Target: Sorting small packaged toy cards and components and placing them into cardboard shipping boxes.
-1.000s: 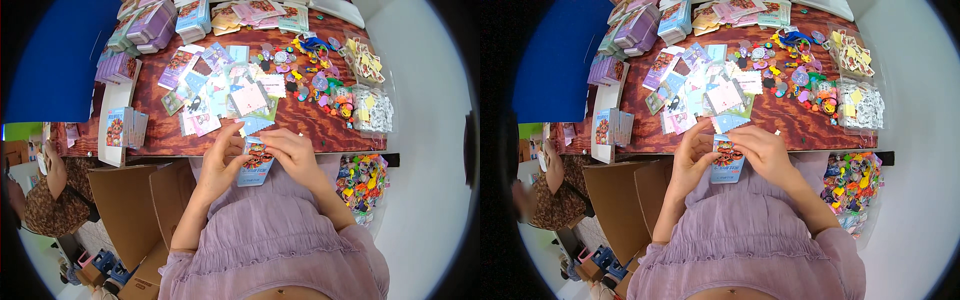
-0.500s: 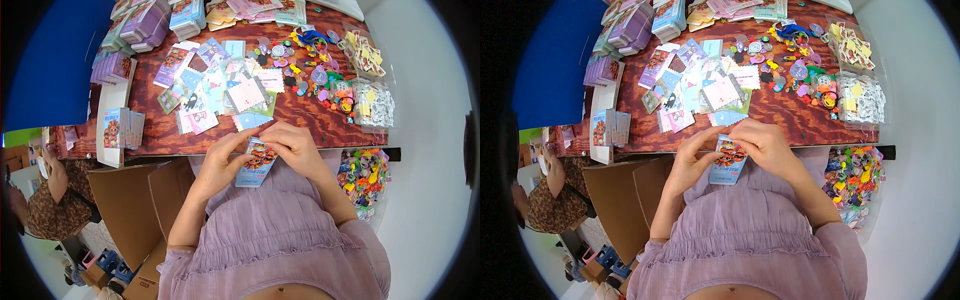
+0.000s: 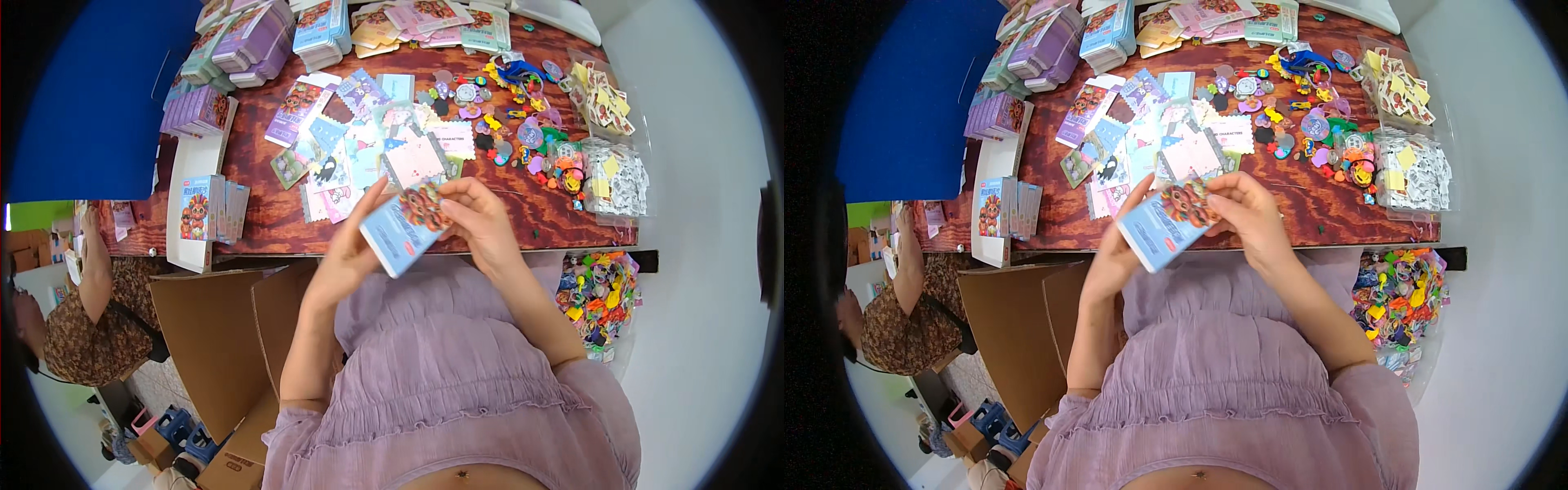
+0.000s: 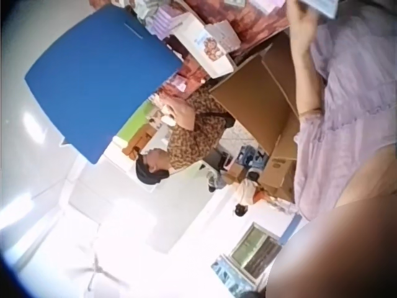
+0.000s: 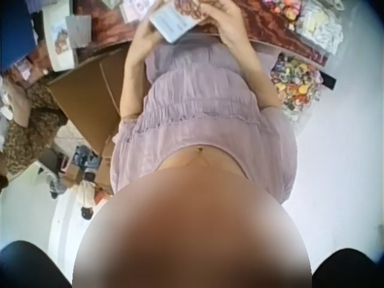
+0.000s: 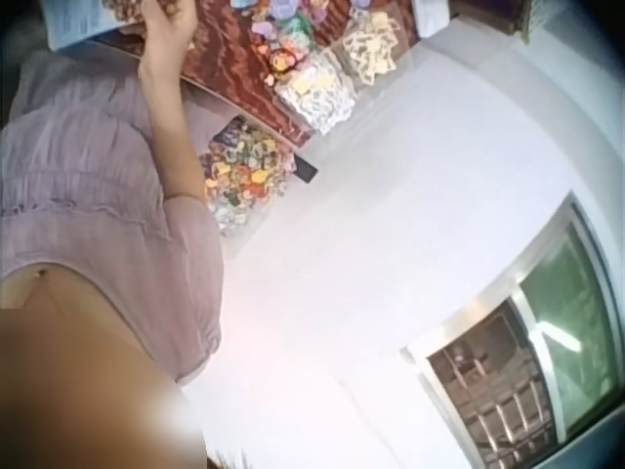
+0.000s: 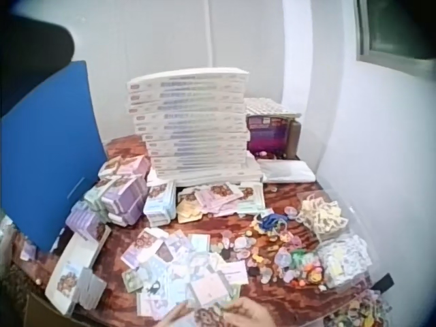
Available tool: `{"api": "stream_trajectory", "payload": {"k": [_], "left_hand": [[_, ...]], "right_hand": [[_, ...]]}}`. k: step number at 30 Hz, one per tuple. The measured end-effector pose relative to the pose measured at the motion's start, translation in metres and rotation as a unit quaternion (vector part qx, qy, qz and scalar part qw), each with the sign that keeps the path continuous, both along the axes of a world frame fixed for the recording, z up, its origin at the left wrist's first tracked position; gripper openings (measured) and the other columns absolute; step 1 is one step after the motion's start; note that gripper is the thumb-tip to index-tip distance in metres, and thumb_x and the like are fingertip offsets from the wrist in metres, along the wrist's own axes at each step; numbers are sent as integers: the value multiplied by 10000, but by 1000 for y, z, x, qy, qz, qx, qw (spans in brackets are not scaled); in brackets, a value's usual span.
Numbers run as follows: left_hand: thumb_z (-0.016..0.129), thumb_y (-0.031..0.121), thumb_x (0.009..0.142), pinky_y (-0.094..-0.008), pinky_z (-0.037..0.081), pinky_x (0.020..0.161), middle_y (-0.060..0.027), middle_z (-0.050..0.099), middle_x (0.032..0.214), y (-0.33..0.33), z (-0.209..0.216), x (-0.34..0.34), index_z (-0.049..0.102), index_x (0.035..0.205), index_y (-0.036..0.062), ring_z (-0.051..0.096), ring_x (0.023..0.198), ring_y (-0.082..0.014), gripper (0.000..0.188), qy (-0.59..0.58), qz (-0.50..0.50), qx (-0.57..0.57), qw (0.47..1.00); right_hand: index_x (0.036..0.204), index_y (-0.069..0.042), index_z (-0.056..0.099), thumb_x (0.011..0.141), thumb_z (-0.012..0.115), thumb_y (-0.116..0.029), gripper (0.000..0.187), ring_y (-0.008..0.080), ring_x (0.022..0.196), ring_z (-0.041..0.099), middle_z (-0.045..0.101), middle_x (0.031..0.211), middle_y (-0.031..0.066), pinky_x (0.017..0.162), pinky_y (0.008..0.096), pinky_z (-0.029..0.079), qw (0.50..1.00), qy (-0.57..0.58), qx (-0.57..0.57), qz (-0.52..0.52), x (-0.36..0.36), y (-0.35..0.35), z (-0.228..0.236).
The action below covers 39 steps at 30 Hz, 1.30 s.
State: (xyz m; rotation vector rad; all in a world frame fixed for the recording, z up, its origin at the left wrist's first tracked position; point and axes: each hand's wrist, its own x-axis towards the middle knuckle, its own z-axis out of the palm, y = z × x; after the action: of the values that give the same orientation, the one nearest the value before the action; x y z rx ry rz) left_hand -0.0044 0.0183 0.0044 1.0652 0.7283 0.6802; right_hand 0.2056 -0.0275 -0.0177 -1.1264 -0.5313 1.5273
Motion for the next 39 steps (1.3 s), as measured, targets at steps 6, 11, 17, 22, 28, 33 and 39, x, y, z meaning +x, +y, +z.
{"api": "stream_trajectory", "payload": {"k": [6, 11, 17, 22, 28, 33, 39], "left_hand": [[729, 64, 797, -361, 492, 961, -146, 366, 1468, -10, -7, 10, 240, 1466, 60, 489, 1271, -251, 829, -1, 98, 105, 990], [694, 84, 811, -377, 467, 976, -151, 423, 1357, -5, -6, -11, 194, 1480, 40, 477, 1229, -232, 837, 33, 165, 152, 974], [723, 121, 747, -393, 436, 955, -208, 480, 1242, 4, 3, -10, 396, 1391, -24, 514, 1145, -330, 737, 334, 132, 380, 853], [755, 187, 760, -419, 493, 837, -214, 564, 1164, 5, 4, -18, 431, 1373, -44, 564, 1060, -357, 730, 418, 106, 388, 815], [757, 198, 760, -430, 507, 825, -194, 582, 1183, 1, -5, -9, 441, 1374, -50, 562, 1076, -354, 734, 519, 34, 416, 746], [755, 125, 736, -440, 494, 881, -214, 585, 1175, 0, 3, -13, 457, 1383, -22, 591, 1042, -367, 727, 499, 54, 414, 759], [754, 94, 722, -433, 494, 900, -207, 546, 1247, 1, 9, -14, 459, 1372, -8, 565, 1107, -366, 721, 459, 79, 414, 782]], "right_hand": [[1077, -3, 592, 915, 611, -106, 193, 255, 821, 666, 664, 940, 107, 713, 332, 538, 953, -252, 123, 115, -25, 30, -3], [1153, -45, 566, 731, 781, -128, 481, 336, 1009, 569, 573, 1078, 144, 801, 422, 493, 682, -715, 156, 9, -2, 74, -1], [1146, -32, 560, 679, 829, -196, 563, 321, 990, 580, 570, 1056, 137, 833, 419, 492, 786, -611, 84, 37, 8, 89, -26], [1099, -31, 556, 639, 854, -258, 594, 334, 1014, 557, 549, 1039, 132, 848, 428, 478, 736, -667, 110, 18, 9, 80, -18], [1023, -30, 543, 640, 849, -197, 517, 347, 990, 556, 548, 986, 137, 813, 420, 476, 743, -661, 107, 2, 2, 87, -24], [1019, -24, 535, 762, 746, -13, 333, 110, 686, 569, 597, 748, 34, 647, 247, 443, 937, -337, 79, -46, 32, 89, -38], [881, -37, 588, 870, 671, -26, 84, 32, 627, 510, 585, 717, -38, 574, 203, 388, 955, -261, 123, -76, 46, 80, -19]]}}
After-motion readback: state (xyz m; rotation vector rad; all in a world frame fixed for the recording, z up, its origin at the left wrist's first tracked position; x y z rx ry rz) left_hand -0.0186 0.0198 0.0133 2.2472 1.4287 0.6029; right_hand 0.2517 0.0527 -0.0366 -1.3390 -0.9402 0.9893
